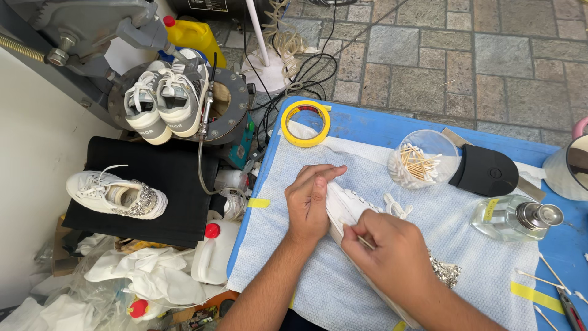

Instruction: The person cleans a white sneaker with a decorative heel using a cotton swab dipped in liquid. They repeatedly dip the swab into a small bottle and scrub the shoe's upper and sole, rotating the shoe to access different areas.

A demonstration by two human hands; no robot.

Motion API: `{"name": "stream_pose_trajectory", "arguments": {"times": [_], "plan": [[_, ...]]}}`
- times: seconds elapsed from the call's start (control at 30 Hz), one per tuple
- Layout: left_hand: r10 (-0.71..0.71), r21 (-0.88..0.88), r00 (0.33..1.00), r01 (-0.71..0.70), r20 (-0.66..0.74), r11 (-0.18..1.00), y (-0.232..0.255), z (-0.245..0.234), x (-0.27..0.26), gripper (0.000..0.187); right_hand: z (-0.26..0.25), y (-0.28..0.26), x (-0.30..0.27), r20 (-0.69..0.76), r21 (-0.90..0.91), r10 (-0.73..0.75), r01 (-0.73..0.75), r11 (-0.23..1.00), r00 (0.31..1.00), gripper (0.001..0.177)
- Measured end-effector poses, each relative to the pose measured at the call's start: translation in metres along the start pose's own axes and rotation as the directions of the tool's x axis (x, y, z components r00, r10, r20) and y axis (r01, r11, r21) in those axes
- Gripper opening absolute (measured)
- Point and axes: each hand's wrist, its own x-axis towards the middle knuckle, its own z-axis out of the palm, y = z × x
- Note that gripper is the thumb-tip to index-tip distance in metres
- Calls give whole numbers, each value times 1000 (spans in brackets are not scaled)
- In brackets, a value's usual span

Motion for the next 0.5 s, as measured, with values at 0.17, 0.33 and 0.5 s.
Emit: {"name": "stream_pose_trajectory", "arguments": {"times": [0.17, 0.33, 0.5], "plan": [[11, -5, 1000, -11, 5, 1000, 2, 0, 2, 48, 1, -1, 28, 64, 1, 47, -47, 999, 997, 23], [16, -8, 1000, -16, 7, 1000, 3, -1, 3, 47, -4, -6, 35, 145, 32, 148, -154, 987, 978, 24], [-12, -35, 1000, 12, -1, 999, -1, -1, 1, 46, -20, 0, 3, 102, -30, 113, -110, 993, 988, 23]]}}
